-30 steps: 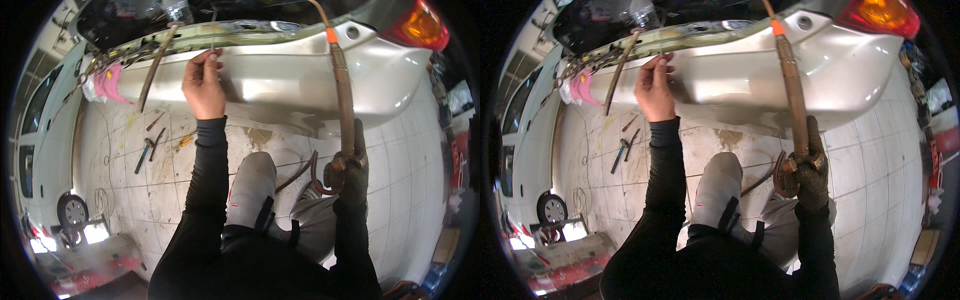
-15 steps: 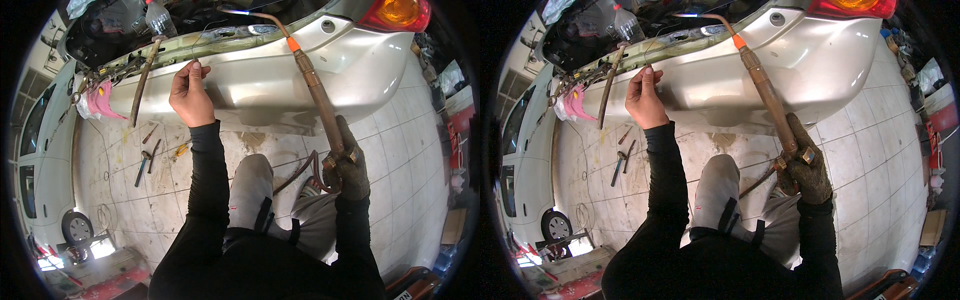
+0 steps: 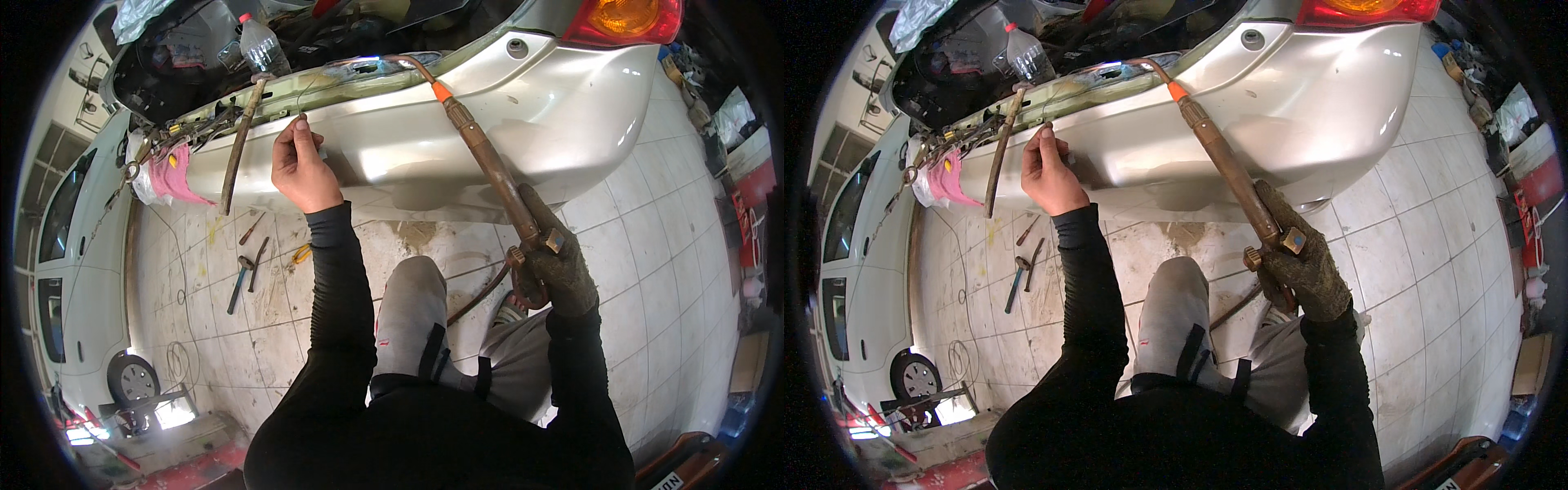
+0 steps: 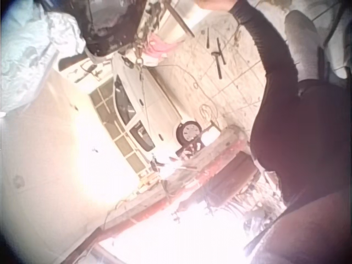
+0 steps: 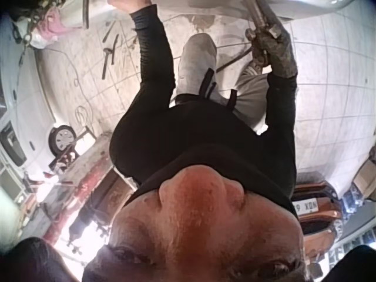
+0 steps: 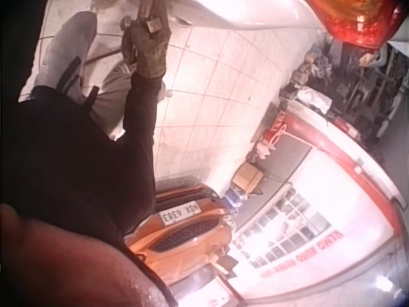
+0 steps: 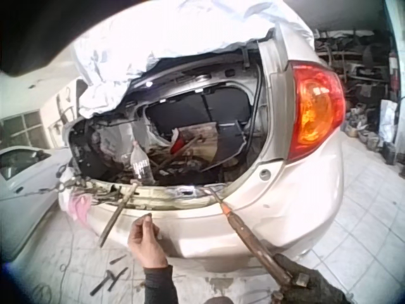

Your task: The person welds the rear bumper of a white car using a handheld welding torch and a metal rod. They repeatedly apply the torch to the bumper seam while feeding the rod to create weld beads, occasionally pausing to adjust position.

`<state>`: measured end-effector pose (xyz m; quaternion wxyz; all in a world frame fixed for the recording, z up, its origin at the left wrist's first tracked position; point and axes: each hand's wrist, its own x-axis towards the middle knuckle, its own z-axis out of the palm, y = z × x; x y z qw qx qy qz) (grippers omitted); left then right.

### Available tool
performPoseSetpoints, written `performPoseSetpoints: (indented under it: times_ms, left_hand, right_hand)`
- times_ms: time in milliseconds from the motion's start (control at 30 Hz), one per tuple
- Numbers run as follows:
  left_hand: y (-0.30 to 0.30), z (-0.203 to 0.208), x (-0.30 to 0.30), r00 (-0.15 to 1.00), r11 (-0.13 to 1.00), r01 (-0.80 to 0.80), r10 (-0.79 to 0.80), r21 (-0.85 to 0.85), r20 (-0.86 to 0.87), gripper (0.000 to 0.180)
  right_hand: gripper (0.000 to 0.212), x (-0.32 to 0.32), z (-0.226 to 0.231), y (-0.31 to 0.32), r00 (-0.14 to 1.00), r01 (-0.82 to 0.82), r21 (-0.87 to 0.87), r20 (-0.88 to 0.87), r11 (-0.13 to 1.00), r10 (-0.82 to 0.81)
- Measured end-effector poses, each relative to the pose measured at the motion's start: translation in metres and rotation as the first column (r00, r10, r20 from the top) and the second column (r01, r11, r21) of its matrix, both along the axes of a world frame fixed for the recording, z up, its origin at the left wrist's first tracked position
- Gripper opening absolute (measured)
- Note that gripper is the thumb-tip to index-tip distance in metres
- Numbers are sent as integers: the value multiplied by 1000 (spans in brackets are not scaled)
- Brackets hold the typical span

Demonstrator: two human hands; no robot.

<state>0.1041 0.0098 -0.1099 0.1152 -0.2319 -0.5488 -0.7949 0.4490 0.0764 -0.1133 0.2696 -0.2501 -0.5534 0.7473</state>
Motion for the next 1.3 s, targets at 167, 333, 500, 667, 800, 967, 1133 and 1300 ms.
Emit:
performPoseSetpoints:
  times_ms: [167, 333, 500, 667, 800, 967, 1133, 1300]
  left_hand:
    - [-1, -4, -2, 999, 999, 42, -42, 16, 6, 18]
    - [-3, -4, 2, 997, 997, 72, -72, -7, 2, 18]
    - [2, 1, 7, 999, 999, 51, -52, 14, 13, 17]
    - [-1, -3, 2, 999, 999, 46, -46, -2, 7, 18]
    - [-1, -1, 4, 998, 998, 62, -62, -12, 2, 19]
    - [-1, -2, 1, 998, 998, 64, -64, -8, 2, 20]
    - [-3, -1, 2, 998, 997, 66, -65, -29, 3, 20]
    - [-3, -1, 1, 997, 996, 74, -74, -40, 6, 21]
  right_hand:
    - [83, 4, 6, -2, 997, -30, 20, 78, 999, 28]
    - [81, 1, 8, -4, 995, -19, 72, 99, 997, 12]
    - [81, 1, 7, -7, 996, -18, 54, 91, 998, 13]
    - [79, 0, 15, -6, 988, -38, 79, 155, 996, 25]
    - [73, -5, 10, -9, 996, -8, 112, 86, 994, -2]
    - [77, -6, 18, -9, 992, -13, 105, 126, 994, -1]
    - [78, -3, 15, -9, 997, -19, 50, 71, 999, 15]
    - [75, -1, 11, -6, 998, -42, 48, 56, 998, 39]
